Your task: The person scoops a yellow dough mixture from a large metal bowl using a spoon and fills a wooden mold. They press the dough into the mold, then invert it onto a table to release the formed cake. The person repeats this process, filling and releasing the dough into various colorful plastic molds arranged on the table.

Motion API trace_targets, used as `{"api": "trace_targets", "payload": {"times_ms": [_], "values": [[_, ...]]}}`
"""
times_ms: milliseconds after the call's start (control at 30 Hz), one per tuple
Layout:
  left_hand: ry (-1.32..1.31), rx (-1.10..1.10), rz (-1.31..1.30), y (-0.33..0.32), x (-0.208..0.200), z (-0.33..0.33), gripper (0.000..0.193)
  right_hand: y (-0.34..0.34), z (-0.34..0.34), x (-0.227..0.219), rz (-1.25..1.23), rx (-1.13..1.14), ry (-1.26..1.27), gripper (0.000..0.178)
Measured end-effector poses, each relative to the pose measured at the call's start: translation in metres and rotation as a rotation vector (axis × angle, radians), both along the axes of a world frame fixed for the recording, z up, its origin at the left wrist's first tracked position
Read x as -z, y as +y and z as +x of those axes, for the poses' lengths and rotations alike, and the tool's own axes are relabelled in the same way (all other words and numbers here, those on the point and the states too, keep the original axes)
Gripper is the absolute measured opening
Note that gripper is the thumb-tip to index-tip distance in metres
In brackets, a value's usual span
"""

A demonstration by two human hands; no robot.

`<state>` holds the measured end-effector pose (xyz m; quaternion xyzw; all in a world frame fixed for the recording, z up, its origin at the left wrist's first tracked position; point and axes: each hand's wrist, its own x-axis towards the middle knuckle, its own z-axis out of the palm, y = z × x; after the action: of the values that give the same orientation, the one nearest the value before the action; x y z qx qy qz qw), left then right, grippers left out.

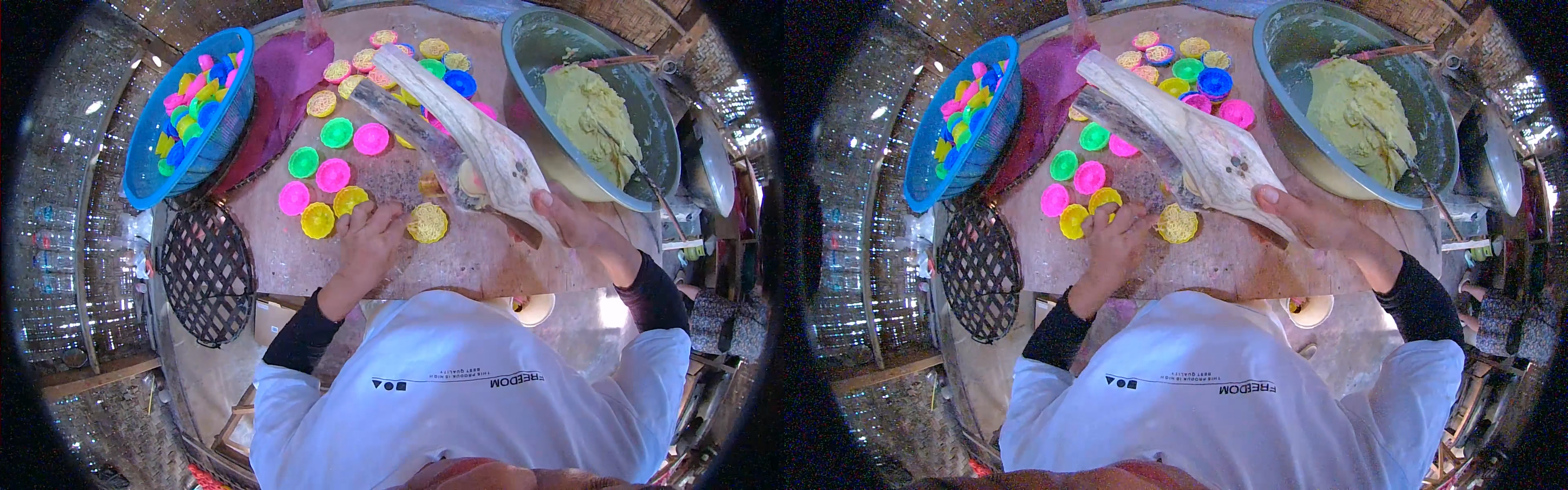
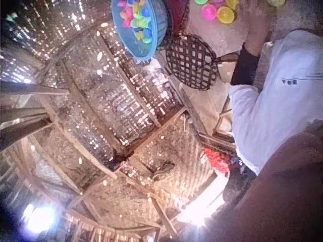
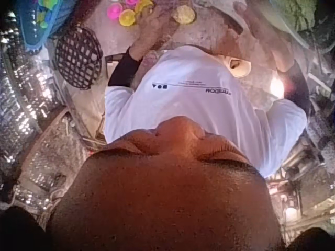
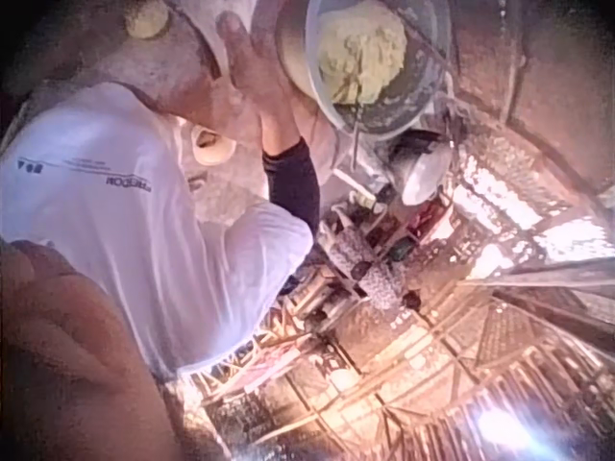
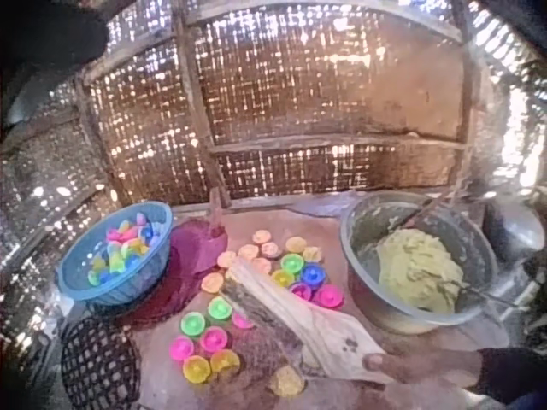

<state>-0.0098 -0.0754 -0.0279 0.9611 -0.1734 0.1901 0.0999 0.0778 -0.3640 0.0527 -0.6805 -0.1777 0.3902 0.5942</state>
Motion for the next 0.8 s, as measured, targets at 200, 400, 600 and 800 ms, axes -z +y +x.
{"api": "trace_targets", "payload": {"times_ms": [200, 400, 600, 800], "values": [[0.07, 0.032, -0.574, -0.007, -0.043, 0.046, 0.062, 0.032, -0.001, -0.024, -0.07, -0.136, -0.081, 0.086], [-0.013, 0.148, -0.829, 0.02, -0.055, 0.056, 0.062, 0.068, 0.003, -0.007, 0.524, 0.003, 0.541, 0.058], [-0.143, -0.221, -1.435, 0.06, -0.037, 0.01, 0.045, 0.073, -0.001, 0.09, -0.242, -0.104, -0.837, 0.072], [-0.247, -0.262, -1.537, 0.089, -0.034, -0.008, 0.049, 0.08, -0.011, 0.104, -0.315, -0.1, -0.955, 0.075]]}}
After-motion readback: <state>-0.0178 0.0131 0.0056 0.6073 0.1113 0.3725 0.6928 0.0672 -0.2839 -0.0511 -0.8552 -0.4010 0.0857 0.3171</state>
